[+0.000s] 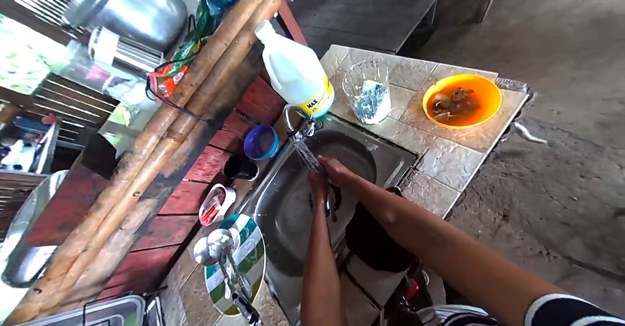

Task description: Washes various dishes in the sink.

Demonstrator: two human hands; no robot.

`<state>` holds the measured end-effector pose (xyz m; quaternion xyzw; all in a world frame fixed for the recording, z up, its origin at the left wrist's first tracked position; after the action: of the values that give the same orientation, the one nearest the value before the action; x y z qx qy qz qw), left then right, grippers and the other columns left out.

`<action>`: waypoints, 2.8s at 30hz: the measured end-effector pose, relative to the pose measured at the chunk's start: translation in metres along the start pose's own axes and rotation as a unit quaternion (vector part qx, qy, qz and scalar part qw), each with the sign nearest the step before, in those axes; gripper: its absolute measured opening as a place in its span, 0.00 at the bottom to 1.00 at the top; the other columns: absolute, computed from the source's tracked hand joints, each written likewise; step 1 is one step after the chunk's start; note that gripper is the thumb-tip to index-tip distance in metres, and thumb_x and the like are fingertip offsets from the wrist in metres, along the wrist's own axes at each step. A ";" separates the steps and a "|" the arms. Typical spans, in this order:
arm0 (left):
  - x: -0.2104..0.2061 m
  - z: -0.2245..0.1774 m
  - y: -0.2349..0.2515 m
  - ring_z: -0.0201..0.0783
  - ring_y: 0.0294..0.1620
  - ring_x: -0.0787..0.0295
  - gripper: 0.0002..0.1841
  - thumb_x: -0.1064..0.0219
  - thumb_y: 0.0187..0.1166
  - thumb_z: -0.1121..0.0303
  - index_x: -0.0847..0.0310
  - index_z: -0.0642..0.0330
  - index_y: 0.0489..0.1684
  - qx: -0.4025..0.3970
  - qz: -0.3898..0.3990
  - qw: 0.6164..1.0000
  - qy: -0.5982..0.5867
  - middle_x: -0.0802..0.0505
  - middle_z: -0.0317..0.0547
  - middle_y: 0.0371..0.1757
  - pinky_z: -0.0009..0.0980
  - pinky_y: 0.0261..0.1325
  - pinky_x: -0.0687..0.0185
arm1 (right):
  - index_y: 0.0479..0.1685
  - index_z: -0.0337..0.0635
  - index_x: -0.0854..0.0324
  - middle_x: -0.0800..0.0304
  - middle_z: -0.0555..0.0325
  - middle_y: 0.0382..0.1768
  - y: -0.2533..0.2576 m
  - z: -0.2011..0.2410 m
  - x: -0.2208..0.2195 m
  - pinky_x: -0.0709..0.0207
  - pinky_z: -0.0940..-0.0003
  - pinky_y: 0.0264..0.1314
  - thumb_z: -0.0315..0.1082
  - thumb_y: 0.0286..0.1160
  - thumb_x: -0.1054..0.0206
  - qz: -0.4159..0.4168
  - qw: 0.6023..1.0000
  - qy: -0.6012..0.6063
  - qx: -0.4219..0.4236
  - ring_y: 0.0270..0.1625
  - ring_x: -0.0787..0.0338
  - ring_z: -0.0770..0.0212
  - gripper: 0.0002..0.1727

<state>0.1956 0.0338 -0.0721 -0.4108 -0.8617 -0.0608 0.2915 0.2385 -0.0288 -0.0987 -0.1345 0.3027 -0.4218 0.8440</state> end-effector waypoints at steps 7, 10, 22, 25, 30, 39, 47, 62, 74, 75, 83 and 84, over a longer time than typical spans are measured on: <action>0.003 -0.007 0.002 0.39 0.53 0.19 0.17 0.52 0.91 0.75 0.32 0.80 0.70 0.019 -0.045 0.978 -0.204 0.16 0.63 0.57 0.31 0.61 0.21 | 0.82 0.28 0.34 0.42 0.25 0.84 -0.049 0.038 0.001 0.40 0.43 0.86 0.35 0.84 0.37 -0.103 0.963 -0.248 0.003 0.86 0.36 0.32 0.30; -0.001 -0.011 0.000 0.41 0.49 0.16 0.16 0.49 0.91 0.72 0.23 0.78 0.60 0.100 -0.025 0.971 -0.214 0.13 0.61 0.52 0.37 0.58 0.19 | 0.82 0.28 0.36 0.26 0.29 0.76 -0.047 0.028 0.002 0.33 0.48 0.81 0.32 0.85 0.39 -0.024 0.978 -0.206 0.017 0.78 0.24 0.41 0.28; -0.011 -0.030 0.004 0.29 0.27 0.15 0.13 0.58 0.93 0.62 0.30 0.57 0.45 0.210 -0.054 0.684 -0.696 0.17 0.40 0.32 0.19 0.33 0.17 | 0.66 0.26 0.26 0.16 0.46 0.44 -0.042 0.006 0.044 0.17 0.70 0.44 0.22 0.81 0.38 -0.093 0.994 0.025 -0.049 0.37 0.15 0.64 0.17; -0.009 -0.042 0.008 0.27 0.23 0.19 0.13 0.57 0.92 0.63 0.31 0.55 0.39 0.216 -0.050 0.638 -0.738 0.18 0.38 0.28 0.15 0.27 0.21 | 0.61 0.27 0.24 0.17 0.49 0.39 -0.036 0.000 0.035 0.19 0.70 0.42 0.30 0.88 0.43 -0.052 0.997 -0.037 -0.050 0.34 0.17 0.65 0.14; 0.047 -0.060 0.015 0.26 0.23 0.21 0.08 0.55 0.87 0.68 0.33 0.55 0.39 0.158 -0.048 0.610 -0.775 0.21 0.36 0.28 0.15 0.29 0.22 | 0.61 0.27 0.25 0.16 0.49 0.40 -0.043 0.006 0.025 0.18 0.70 0.44 0.25 0.87 0.45 0.007 0.998 -0.041 -0.046 0.35 0.15 0.66 0.12; 0.085 -0.191 0.002 0.57 0.56 0.09 0.09 0.33 0.79 0.74 0.08 0.62 0.51 -0.133 -0.032 0.920 0.368 0.05 0.59 0.51 0.59 0.64 0.20 | 0.64 0.27 0.24 0.13 0.43 0.53 -0.044 0.020 0.021 0.22 0.62 0.57 0.25 0.84 0.41 0.064 0.990 -0.128 0.008 0.47 0.14 0.60 0.15; 0.078 -0.119 -0.009 0.56 0.65 0.14 0.27 0.27 0.76 0.74 0.29 0.80 0.71 -0.112 -0.020 0.977 0.178 0.14 0.71 0.64 0.47 0.71 0.20 | 0.61 0.26 0.27 0.16 0.53 0.36 -0.029 0.018 0.013 0.17 0.70 0.43 0.25 0.86 0.43 0.105 0.994 0.026 0.032 0.33 0.15 0.67 0.12; 0.024 -0.059 0.008 0.35 0.50 0.12 0.13 0.47 0.80 0.85 0.24 0.75 0.58 0.002 0.090 0.965 -0.245 0.10 0.51 0.50 0.31 0.57 0.16 | 0.61 0.24 0.23 0.14 0.45 0.45 -0.032 0.026 -0.003 0.20 0.65 0.53 0.27 0.87 0.44 0.118 0.975 -0.170 0.079 0.42 0.15 0.63 0.14; 0.040 -0.079 -0.009 0.51 0.69 0.14 0.18 0.40 0.83 0.78 0.20 0.68 0.71 -0.050 0.157 0.977 0.137 0.12 0.61 0.69 0.47 0.74 0.22 | 0.67 0.21 0.23 0.15 0.26 0.62 -0.043 0.044 -0.013 0.27 0.45 0.75 0.27 0.88 0.45 0.091 0.897 -0.393 0.182 0.66 0.14 0.37 0.18; 0.048 -0.085 -0.022 0.52 0.69 0.14 0.20 0.41 0.84 0.77 0.22 0.65 0.75 -0.059 0.152 0.973 0.166 0.13 0.61 0.72 0.49 0.72 0.20 | 0.66 0.21 0.23 0.15 0.27 0.60 -0.046 0.042 -0.020 0.26 0.45 0.74 0.27 0.88 0.46 0.094 0.885 -0.402 0.216 0.65 0.14 0.37 0.18; 0.100 -0.116 -0.106 0.57 0.64 0.10 0.20 0.43 0.88 0.74 0.20 0.58 0.76 -0.216 0.072 0.919 0.323 0.09 0.60 0.65 0.52 0.69 0.19 | 0.67 0.16 0.26 0.17 0.17 0.58 -0.085 0.021 -0.055 0.30 0.32 0.72 0.25 0.88 0.48 0.137 0.799 -0.479 0.337 0.64 0.16 0.24 0.19; 0.111 -0.115 -0.113 0.55 0.63 0.10 0.20 0.42 0.87 0.74 0.20 0.58 0.77 -0.233 0.062 0.913 0.328 0.08 0.58 0.64 0.50 0.68 0.19 | 0.65 0.15 0.25 0.17 0.15 0.55 -0.087 0.016 -0.061 0.29 0.28 0.68 0.24 0.87 0.46 0.154 0.774 -0.500 0.356 0.61 0.15 0.21 0.18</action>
<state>0.1089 -0.0049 0.0992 -0.4766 -0.6515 -0.3735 0.4570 0.1657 -0.0338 -0.0198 0.0324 -0.3175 -0.2367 0.9177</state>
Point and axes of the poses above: each hand's wrist, its own y-axis towards the middle knuckle, its own x-axis out of the back of the hand, z = x × y, the point moved 8 cm from there along y, towards the middle knuckle
